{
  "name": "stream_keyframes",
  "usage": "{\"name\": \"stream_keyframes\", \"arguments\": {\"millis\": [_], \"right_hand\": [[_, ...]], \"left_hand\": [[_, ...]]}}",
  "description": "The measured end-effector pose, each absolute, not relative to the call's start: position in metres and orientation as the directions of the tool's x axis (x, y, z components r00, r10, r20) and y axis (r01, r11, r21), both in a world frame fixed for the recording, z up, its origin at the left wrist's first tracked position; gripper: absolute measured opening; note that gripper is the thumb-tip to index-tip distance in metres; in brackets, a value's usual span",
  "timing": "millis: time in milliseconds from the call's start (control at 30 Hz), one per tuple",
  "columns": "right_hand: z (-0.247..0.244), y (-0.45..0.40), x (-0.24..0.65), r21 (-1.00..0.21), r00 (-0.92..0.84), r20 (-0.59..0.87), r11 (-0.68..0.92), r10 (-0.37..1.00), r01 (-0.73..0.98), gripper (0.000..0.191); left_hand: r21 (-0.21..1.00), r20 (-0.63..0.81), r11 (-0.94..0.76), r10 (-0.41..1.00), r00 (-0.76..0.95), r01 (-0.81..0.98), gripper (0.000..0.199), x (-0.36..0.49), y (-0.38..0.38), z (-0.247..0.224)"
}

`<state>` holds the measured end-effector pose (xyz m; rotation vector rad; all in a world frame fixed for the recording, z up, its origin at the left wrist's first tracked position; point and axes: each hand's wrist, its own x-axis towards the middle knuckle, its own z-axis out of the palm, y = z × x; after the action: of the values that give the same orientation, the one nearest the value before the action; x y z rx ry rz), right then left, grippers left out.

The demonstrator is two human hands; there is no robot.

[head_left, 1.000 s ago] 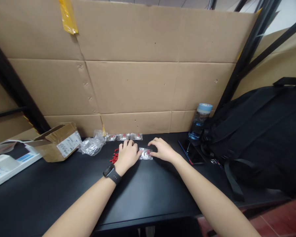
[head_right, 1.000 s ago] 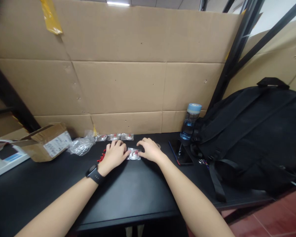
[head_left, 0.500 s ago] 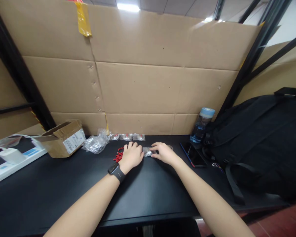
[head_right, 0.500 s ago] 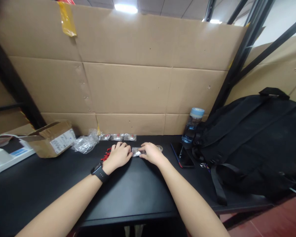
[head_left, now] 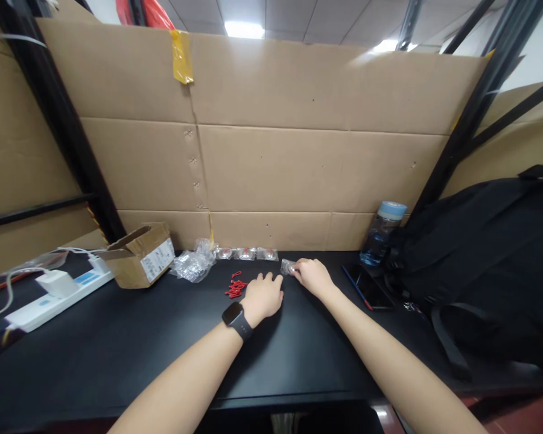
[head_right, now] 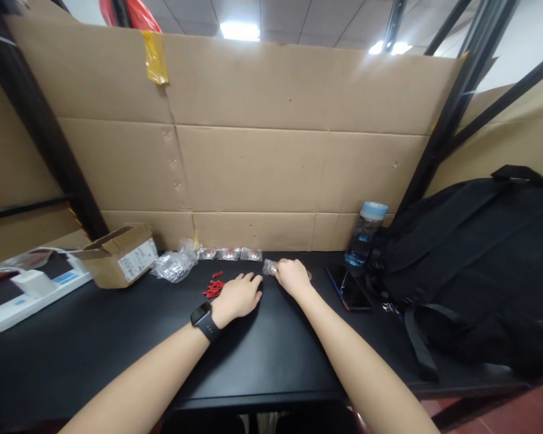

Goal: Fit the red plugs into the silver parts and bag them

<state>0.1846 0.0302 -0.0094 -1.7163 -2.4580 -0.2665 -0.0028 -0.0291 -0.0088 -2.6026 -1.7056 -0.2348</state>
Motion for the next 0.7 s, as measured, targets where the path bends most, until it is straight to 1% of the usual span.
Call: {"name": "stream_keyframes", "arguments": {"millis": [200,333,467,567,700], "right_hand": [[-0.005,0.064,0.181,0.119,-0.283,0.245,0.261,0.927,0.958,0.028],[-0.004,0.083,0.171,0.120,-0.296,0.254,0.274,0.921,0.954,0.029],[-0.008,0.087,0.158,0.125,-0.320,0.271,0.296,0.908,0.947,0.035],[-0.009,0.085,0.151,0.127,-0.330,0.277,0.306,0.902,0.944,0.036],[0.001,0.081,0.152,0.123,-0.329,0.291,0.306,0.898,0.944,0.036]], "left_hand": [[0.058,0.119,-0.414,0.906,0.406,0.908,0.043,0.003,-0.034,-0.008],[0.049,0.116,-0.412,0.907,0.404,0.910,0.044,0.003,-0.033,-0.010],[0.034,0.118,-0.411,0.907,0.405,0.911,0.043,0.003,-0.033,-0.012],[0.052,0.151,-0.418,0.901,0.406,0.907,0.039,0.003,-0.033,-0.011],[0.107,0.200,-0.398,0.906,0.372,0.911,0.028,-0.007,-0.024,-0.001]]}}
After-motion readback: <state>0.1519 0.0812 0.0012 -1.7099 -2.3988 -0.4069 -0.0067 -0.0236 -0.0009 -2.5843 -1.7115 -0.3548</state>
